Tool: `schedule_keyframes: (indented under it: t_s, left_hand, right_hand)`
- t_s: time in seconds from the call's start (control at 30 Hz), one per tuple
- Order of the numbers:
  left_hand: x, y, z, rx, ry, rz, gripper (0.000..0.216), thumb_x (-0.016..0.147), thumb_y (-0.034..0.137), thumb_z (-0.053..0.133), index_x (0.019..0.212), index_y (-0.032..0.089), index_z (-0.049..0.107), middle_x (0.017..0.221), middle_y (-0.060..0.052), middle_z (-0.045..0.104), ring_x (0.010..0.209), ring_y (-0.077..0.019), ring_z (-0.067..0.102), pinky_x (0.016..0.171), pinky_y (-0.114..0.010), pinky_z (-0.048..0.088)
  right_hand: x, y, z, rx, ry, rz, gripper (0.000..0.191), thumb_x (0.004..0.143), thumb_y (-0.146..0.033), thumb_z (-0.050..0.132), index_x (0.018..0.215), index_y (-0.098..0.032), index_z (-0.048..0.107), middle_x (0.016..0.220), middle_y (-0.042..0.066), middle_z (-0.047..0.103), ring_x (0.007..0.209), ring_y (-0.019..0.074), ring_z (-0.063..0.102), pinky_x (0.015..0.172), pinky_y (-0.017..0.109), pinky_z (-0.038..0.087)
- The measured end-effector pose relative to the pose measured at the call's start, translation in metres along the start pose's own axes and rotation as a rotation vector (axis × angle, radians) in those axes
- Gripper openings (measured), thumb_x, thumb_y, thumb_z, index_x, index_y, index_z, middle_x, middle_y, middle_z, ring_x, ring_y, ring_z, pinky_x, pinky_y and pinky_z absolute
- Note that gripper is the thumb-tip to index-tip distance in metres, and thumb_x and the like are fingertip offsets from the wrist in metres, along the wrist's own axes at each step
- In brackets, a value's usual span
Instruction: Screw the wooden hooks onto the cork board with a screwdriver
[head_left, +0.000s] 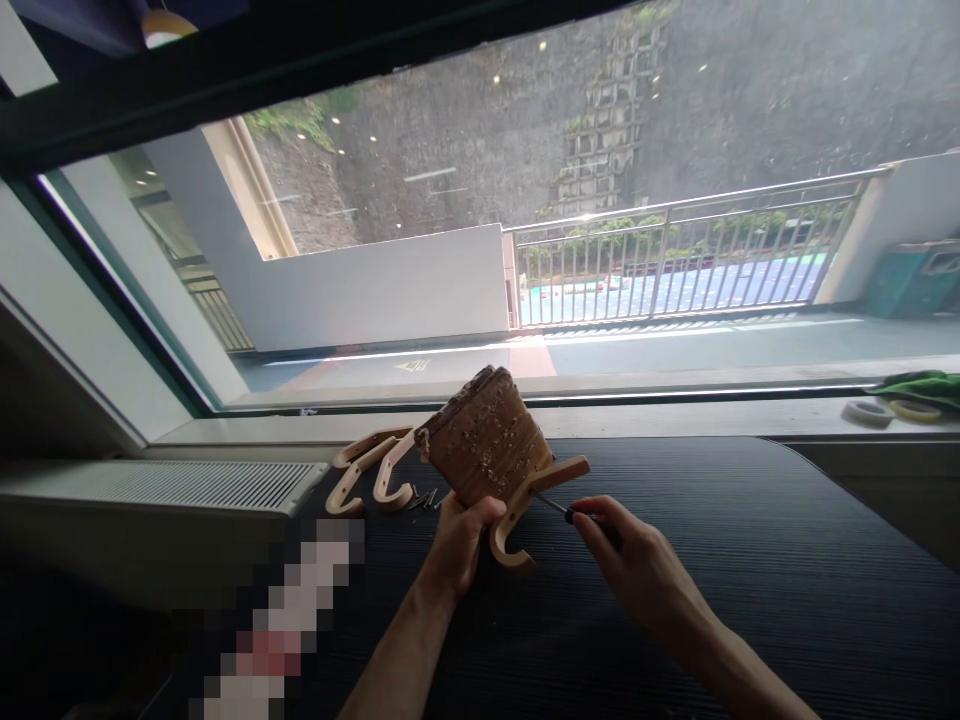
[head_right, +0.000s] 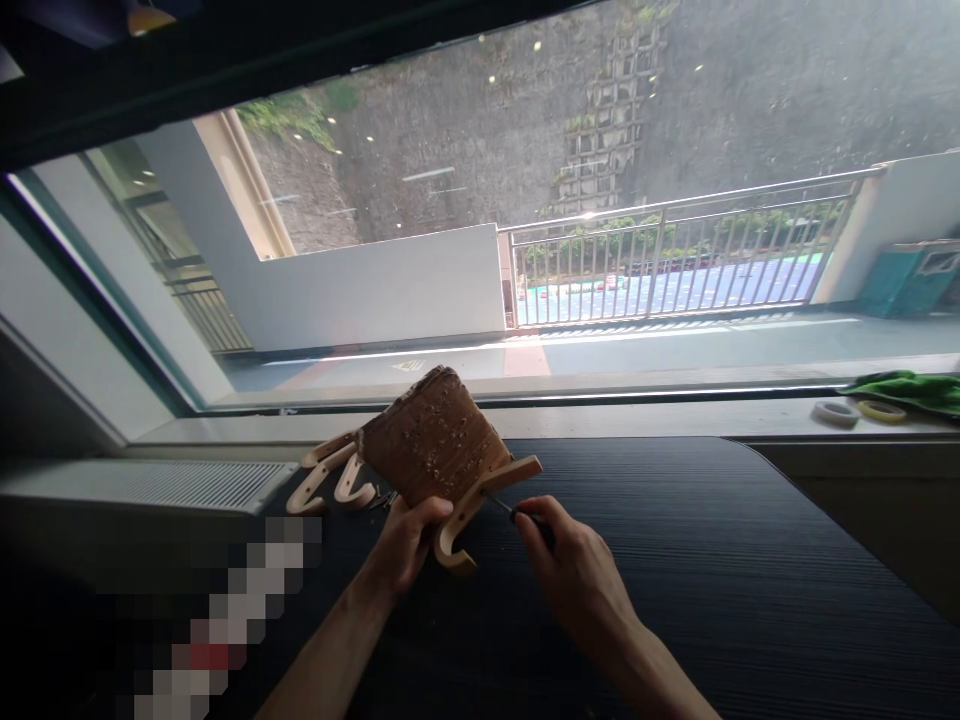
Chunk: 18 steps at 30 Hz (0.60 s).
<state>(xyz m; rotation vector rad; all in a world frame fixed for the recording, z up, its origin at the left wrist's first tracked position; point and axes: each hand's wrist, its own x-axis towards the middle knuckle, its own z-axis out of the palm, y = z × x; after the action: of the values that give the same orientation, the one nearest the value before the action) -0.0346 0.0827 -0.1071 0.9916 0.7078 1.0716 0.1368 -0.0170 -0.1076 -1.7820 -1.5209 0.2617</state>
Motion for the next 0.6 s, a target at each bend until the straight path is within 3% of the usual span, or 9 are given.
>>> schedule_keyframes:
  t_s: [0.17,0.37,0.47,0.6]
  left_hand:
    - [0.002,-0.0018,0.0,-0.026,0.049,-0.046,0.008,0.056,0.011,0.065,0.064,0.012,0.065,0.06,0.001,0.06,0.056,-0.0108,0.053,0.055,-0.022,0.043]
    - [0.0027,-0.0011,-0.0006,-0.032,0.045,-0.038,0.009,0.055,0.011,0.065,0.063,0.014,0.066,0.064,0.001,0.062,0.06,-0.0114,0.055,0.059,-0.022,0.044]
    - [0.0022,-0.0008,-0.0009,-0.008,0.04,-0.04,0.009,0.055,0.01,0.064,0.063,0.013,0.066,0.063,0.001,0.062,0.058,-0.0114,0.055,0.057,-0.022,0.044]
    - [0.0014,0.0001,-0.001,0.0,0.014,-0.018,0.009,0.056,0.008,0.062,0.063,0.012,0.066,0.063,0.001,0.062,0.059,-0.0118,0.055,0.056,-0.022,0.043]
  right_hand:
    - [-0.0014,-0.0032,0.0002,-0.103,0.036,-0.088,0.022,0.083,-0.029,0.047,0.103,-0.023,0.054,0.071,-0.001,0.067,0.059,0.0167,0.063,0.053,0.025,0.043]
    - [-0.001,0.0022,0.0013,-0.238,0.124,-0.403,0.019,0.09,-0.023,0.04,0.099,-0.021,0.057,0.081,0.003,0.066,0.068,0.0154,0.064,0.057,0.025,0.042]
    - [-0.0017,0.0031,0.0032,-0.176,0.099,-0.345,0.018,0.091,-0.026,0.041,0.099,-0.021,0.056,0.083,0.003,0.067,0.07,0.0154,0.065,0.061,0.025,0.044]
    - [-0.0023,0.0013,0.0051,-0.047,0.045,-0.133,0.02,0.089,-0.034,0.045,0.1,-0.022,0.056,0.086,0.002,0.069,0.073,0.0177,0.065,0.063,0.027,0.046]
